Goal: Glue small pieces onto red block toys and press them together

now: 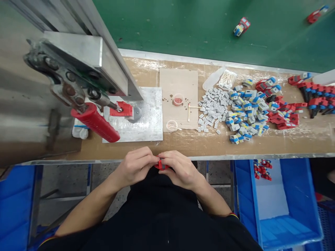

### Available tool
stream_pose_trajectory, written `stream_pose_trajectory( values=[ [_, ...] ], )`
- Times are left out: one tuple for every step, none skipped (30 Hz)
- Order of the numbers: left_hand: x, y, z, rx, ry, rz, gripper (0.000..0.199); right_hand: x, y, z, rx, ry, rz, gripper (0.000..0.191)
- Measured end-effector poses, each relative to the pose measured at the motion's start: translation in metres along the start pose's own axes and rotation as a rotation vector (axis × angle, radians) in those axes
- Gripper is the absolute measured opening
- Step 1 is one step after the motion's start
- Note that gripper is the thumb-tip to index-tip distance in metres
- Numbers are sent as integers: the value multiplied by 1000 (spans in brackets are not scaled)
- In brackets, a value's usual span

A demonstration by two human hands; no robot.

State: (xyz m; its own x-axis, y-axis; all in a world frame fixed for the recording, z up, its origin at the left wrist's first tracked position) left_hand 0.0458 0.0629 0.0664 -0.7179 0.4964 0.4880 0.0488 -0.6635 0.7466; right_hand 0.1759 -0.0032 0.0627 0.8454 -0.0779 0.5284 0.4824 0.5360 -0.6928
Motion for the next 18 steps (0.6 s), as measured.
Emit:
stream_pose_trajectory(
  values=[
    [0,-4,0,32,9,-38,18,0,2,-1,-9,8,11,27],
    [1,-8,0,59,32,-85,17,1,5,-1,-28,21,35,31],
    [2,-11,0,85,65,-138,16,3,8,-2,-50,40,69,37],
    [3,-14,-1,111,101,-198,12,4,10,-3,-68,64,111,44],
    [2,-16,-2,138,131,-271,7,6,12,-3,-76,96,153,51],
    [-1,-17,-4,168,149,-362,8,7,13,-3,-75,137,185,56],
    [-5,-19,-6,202,159,-466,17,9,14,-3,-72,179,198,60],
    [-11,-20,-8,241,164,-571,25,10,14,-3,-68,217,190,61],
    [-16,-20,-11,280,174,-661,29,10,14,-2,-65,248,164,61],
    [-21,-21,-13,313,192,-726,30,10,14,-2,-63,270,127,58],
    [-24,-22,-15,338,215,-759,27,10,15,-1,-66,279,84,52],
    [-25,-23,-16,357,242,-767,24,11,16,-1,-70,278,45,44],
    [-26,-24,-18,367,266,-760,22,13,18,-1,-72,276,12,39],
    [-25,-26,-20,369,291,-745,20,17,21,-2,-74,285,-16,39],
    [-23,-28,-21,366,318,-727,20,25,26,-4,-81,308,-46,41],
    [-20,-30,-23,365,348,-706,19,35,32,-6,-94,346,-85,43],
    [-16,-33,-25,364,381,-686,19,46,40,-8,-118,385,-135,43],
    [-13,-37,-27,365,411,-671,18,56,48,-8,-148,412,-195,41]
  ],
)
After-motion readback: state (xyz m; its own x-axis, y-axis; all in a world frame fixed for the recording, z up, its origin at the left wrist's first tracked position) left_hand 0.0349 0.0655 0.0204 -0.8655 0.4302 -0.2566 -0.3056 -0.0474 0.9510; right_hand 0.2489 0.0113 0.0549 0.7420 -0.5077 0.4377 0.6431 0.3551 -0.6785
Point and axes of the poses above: each hand's wrist, its own z-axis towards the middle knuckle, its own x-axis out of the back of the hand, y = z × x, the point moved 8 cm from there along z, towards the middle knuckle, and after that the axes turned 1 degree about -z, right-handed, at the moved point
